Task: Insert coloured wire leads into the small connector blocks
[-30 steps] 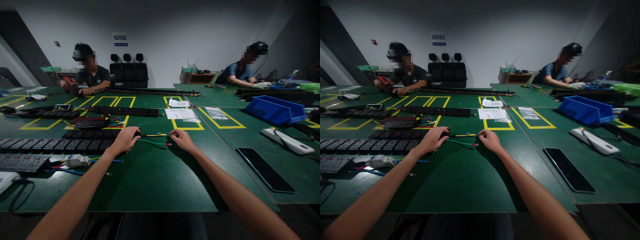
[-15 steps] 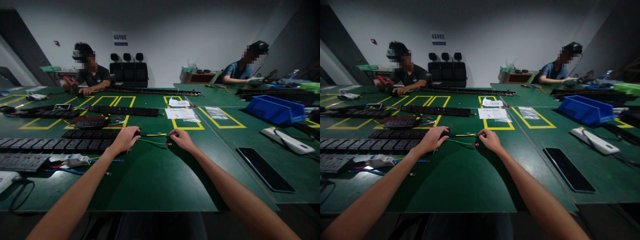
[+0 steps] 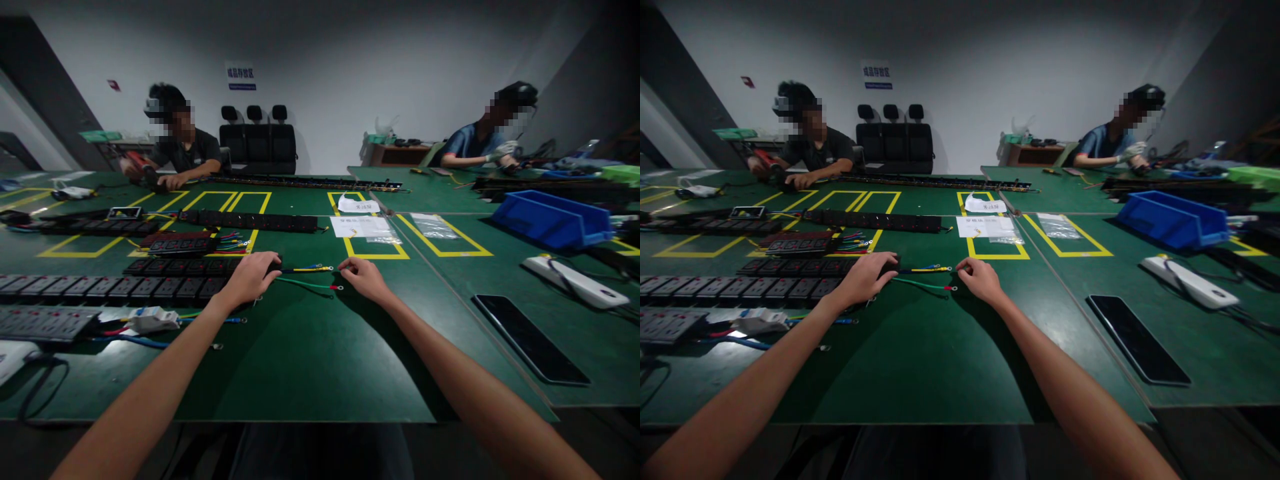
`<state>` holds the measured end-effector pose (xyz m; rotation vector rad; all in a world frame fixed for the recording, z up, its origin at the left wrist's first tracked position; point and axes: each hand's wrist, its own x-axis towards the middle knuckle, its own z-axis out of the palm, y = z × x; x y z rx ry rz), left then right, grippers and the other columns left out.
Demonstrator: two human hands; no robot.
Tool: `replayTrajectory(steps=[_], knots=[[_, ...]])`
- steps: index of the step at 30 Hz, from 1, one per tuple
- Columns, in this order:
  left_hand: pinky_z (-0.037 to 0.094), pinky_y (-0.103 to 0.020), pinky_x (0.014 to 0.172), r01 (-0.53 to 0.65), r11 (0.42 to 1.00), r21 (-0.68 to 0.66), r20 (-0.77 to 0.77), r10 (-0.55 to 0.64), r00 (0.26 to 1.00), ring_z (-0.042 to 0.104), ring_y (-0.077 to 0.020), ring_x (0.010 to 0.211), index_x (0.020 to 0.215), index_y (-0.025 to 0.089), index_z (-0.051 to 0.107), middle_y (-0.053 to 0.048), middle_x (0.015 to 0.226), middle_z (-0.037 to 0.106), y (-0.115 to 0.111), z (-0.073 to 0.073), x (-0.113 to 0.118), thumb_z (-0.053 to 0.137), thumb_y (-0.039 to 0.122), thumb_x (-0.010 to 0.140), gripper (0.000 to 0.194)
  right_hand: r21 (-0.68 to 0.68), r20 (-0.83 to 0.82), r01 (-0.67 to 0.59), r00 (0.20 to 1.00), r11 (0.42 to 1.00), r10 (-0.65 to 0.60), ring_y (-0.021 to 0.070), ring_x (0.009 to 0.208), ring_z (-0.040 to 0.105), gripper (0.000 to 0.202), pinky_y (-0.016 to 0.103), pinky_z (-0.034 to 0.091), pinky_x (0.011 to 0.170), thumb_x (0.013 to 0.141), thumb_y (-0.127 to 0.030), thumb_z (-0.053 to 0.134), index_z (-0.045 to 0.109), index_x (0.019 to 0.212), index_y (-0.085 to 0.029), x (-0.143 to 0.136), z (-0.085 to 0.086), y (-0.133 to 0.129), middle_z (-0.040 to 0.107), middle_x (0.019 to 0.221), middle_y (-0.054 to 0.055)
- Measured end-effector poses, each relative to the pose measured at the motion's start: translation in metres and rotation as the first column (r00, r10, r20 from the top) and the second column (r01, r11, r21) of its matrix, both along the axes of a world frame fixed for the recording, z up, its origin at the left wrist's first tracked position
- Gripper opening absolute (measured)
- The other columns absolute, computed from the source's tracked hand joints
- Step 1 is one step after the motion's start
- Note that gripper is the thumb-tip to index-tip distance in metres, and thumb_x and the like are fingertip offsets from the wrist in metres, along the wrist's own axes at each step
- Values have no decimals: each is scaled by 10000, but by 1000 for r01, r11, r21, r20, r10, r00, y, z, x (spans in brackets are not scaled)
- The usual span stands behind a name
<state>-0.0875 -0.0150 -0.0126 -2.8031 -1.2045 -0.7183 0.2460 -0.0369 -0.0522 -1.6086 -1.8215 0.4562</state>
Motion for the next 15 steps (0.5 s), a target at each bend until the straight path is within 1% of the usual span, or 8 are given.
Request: replayTrajectory(steps=[15], knots=[[475, -476, 978, -3, 1000, -6, -4, 3, 1000, 639, -293, 1134, 1131, 213, 589, -105, 1239, 684, 1, -1, -1, 593, 332, 984, 189, 4, 1, -4, 1000, 1000, 4, 164, 696, 628, 188, 264, 413, 642, 841, -265, 568, 738, 914, -227, 0, 0, -1, 702, 752, -2]])
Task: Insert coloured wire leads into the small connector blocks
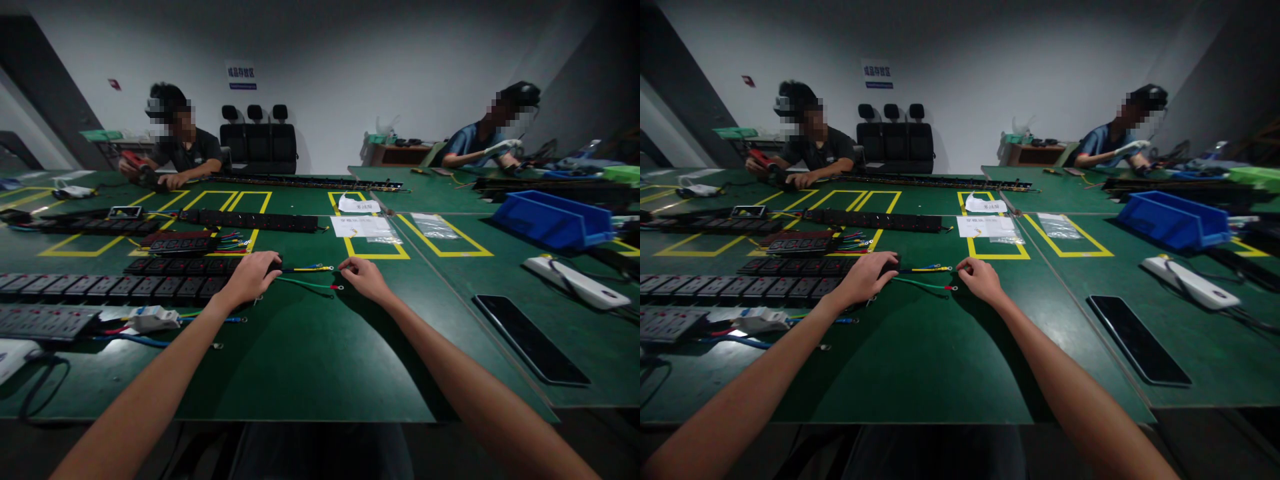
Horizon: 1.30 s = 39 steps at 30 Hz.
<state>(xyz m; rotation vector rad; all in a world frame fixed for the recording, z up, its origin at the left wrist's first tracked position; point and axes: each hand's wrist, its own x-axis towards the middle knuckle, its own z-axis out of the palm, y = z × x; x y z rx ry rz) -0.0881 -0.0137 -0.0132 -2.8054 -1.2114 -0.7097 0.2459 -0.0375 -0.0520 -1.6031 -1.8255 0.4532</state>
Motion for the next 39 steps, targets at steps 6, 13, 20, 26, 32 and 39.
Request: replayTrajectory(steps=[6, 13, 20, 26, 32, 39], knots=[[477, -467, 976, -5, 1000, 4, -10, 5, 1000, 641, -290, 1131, 1123, 211, 579, -101, 1229, 688, 0, 0, 1, 603, 316, 982, 177, -2, -6, -6, 1000, 1000, 6, 164, 685, 619, 203, 264, 403, 625, 843, -281, 561, 739, 922, -224, 0, -1, 0, 698, 746, -2], [474, -472, 973, -1, 1000, 6, 2, 1, 1000, 639, -289, 1134, 1123, 213, 583, -103, 1227, 688, -1, 0, 0, 593, 322, 984, 177, -8, -1, -1, 1000, 1000, 1, 163, 674, 617, 197, 264, 406, 622, 835, -273, 566, 741, 915, -229, 0, 0, 0, 692, 728, -6], [472, -482, 980, 6, 1000, -6, 20, -6, 1000, 636, -292, 1134, 1124, 216, 594, -106, 1223, 688, -2, 2, 1, 584, 328, 978, 185, 2, -13, -5, 1000, 1000, 5, 161, 666, 619, 192, 262, 415, 622, 835, -273, 569, 740, 910, -227, 0, -1, 1, 696, 723, -4], [471, -476, 981, 1, 1000, -1, 6, -1, 1000, 633, -290, 1145, 1129, 215, 588, -104, 1229, 686, -2, 2, 0, 582, 331, 983, 186, -6, -8, -2, 1000, 1000, 2, 160, 673, 624, 192, 260, 407, 616, 834, -265, 571, 741, 915, -229, 0, -1, 1, 698, 734, -9], [472, -484, 980, 3, 1000, -8, 18, -2, 1000, 638, -300, 1132, 1123, 218, 595, -109, 1224, 688, 0, 0, 0, 587, 330, 975, 186, -3, -9, -3, 1000, 1000, 3, 162, 688, 634, 192, 264, 424, 647, 833, -261, 572, 742, 918, -229, 0, -2, 1, 714, 757, -3], [471, -483, 983, 7, 1000, -3, 20, -7, 1000, 631, -295, 1146, 1121, 220, 591, -103, 1231, 684, -1, 0, 0, 593, 328, 975, 181, 11, -3, -3, 1000, 1000, 3, 159, 666, 620, 191, 265, 411, 630, 837, -272, 569, 742, 909, -234, 0, -2, 1, 707, 739, -6]])
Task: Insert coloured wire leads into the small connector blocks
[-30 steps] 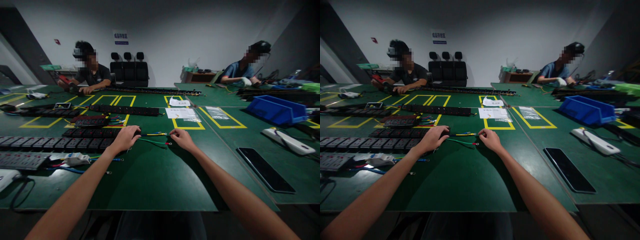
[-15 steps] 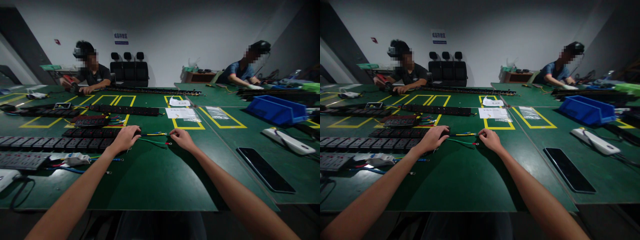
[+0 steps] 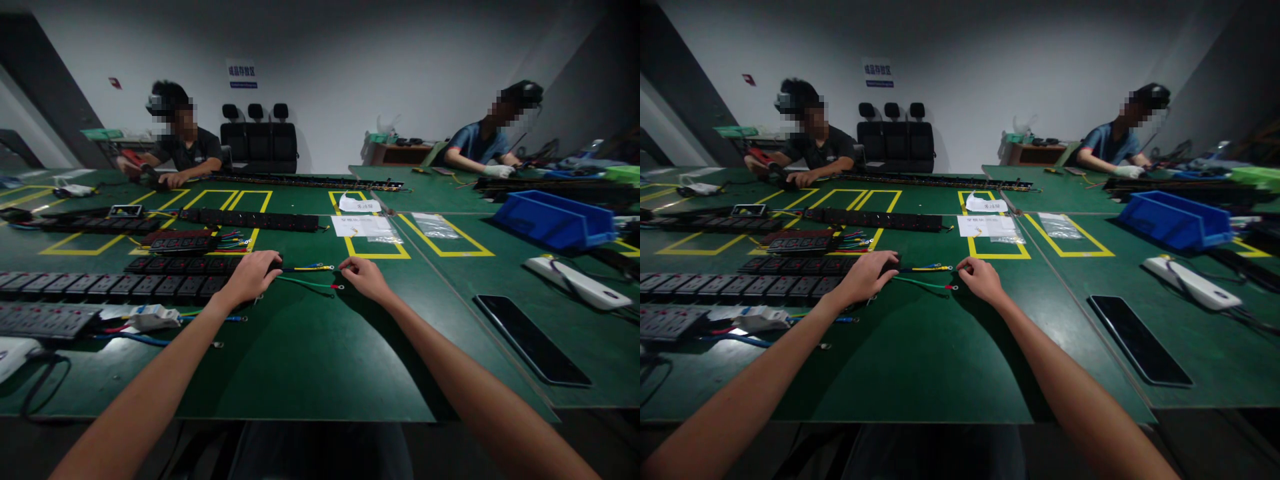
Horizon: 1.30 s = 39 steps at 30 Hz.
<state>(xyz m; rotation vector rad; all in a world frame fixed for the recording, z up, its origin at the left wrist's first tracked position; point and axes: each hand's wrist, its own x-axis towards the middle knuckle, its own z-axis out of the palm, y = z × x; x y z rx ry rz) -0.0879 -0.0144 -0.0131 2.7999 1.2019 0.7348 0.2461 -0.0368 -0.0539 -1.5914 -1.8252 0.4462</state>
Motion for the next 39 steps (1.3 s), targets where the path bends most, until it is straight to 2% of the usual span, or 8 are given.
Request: replayTrajectory(steps=[39], knots=[[475, -469, 982, -12, 1000, 13, -29, 12, 1000, 638, -290, 1139, 1130, 203, 581, -104, 1243, 683, 0, 0, 0, 609, 310, 979, 187, -14, 17, -3, 1000, 1000, 3, 158, 681, 629, 191, 261, 412, 637, 830, -244, 575, 742, 920, -230, 0, 1, 0, 703, 744, -11]])
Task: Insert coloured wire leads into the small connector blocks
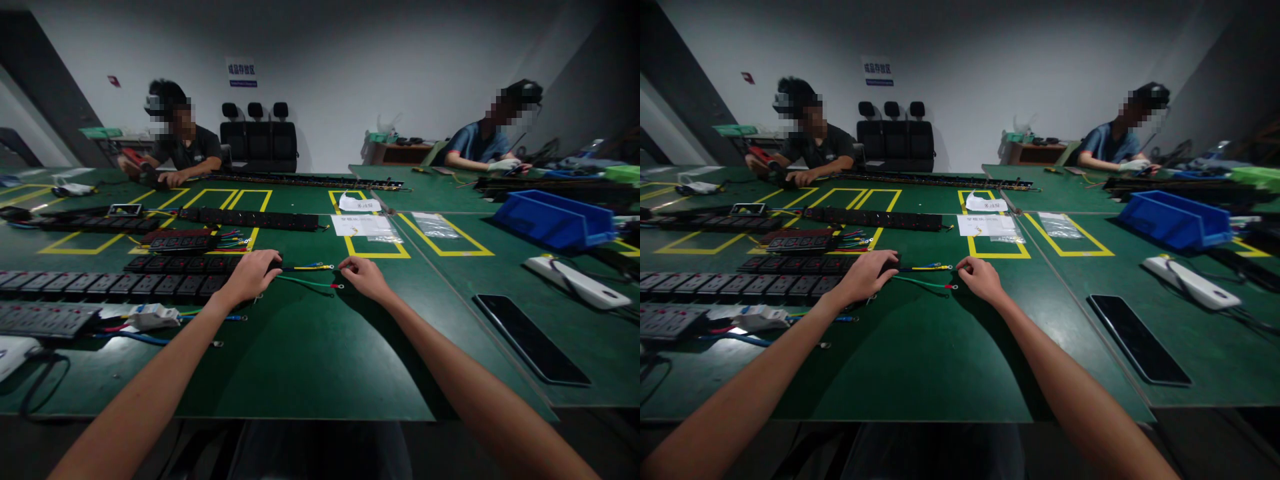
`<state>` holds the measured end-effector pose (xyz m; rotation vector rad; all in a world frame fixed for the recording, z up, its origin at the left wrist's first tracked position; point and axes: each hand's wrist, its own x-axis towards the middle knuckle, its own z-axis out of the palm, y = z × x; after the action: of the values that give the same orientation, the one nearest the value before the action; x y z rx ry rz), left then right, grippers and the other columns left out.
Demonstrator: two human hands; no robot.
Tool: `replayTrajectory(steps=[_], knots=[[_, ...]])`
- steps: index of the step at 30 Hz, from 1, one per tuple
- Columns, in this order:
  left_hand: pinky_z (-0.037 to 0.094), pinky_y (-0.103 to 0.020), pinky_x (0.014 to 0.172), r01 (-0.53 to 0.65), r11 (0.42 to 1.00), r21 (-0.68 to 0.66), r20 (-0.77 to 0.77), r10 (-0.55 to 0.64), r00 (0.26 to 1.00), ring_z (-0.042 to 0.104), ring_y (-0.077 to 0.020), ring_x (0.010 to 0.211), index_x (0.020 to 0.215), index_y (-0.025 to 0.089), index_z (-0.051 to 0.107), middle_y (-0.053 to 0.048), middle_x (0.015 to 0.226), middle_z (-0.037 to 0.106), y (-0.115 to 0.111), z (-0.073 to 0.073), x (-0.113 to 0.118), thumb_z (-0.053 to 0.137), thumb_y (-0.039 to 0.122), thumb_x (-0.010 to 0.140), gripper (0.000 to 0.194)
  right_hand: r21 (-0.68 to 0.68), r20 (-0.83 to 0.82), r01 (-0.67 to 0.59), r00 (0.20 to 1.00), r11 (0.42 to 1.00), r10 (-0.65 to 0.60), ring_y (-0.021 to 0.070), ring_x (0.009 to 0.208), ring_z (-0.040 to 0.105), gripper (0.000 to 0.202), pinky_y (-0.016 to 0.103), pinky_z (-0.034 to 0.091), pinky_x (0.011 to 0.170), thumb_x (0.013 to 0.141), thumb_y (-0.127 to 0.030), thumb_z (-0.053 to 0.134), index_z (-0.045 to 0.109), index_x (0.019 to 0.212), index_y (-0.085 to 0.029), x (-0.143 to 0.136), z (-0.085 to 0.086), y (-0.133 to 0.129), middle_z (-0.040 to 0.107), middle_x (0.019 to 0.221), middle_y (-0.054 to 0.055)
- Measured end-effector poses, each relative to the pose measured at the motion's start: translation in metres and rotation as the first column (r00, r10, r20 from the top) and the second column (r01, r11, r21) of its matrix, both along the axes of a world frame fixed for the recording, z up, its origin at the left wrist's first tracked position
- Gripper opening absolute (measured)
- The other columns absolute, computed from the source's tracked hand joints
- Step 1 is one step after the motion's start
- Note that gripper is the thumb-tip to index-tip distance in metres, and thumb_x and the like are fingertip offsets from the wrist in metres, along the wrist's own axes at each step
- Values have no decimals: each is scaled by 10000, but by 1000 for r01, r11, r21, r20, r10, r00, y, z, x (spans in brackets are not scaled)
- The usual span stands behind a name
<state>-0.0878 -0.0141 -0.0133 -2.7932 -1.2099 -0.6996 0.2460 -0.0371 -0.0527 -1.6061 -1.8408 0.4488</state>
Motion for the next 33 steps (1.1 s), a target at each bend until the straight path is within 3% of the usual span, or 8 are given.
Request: replayTrajectory(steps=[33], knots=[[479, -487, 980, 8, 1000, 3, 2, -8, 1000, 641, -296, 1134, 1138, 212, 580, -106, 1235, 686, 2, -1, -1, 588, 334, 986, 195, -21, 18, 16, 1000, 1000, -15, 164, 698, 631, 184, 261, 405, 640, 842, -255, 574, 738, 922, -237, -2, 3, -2, 701, 743, -11]])
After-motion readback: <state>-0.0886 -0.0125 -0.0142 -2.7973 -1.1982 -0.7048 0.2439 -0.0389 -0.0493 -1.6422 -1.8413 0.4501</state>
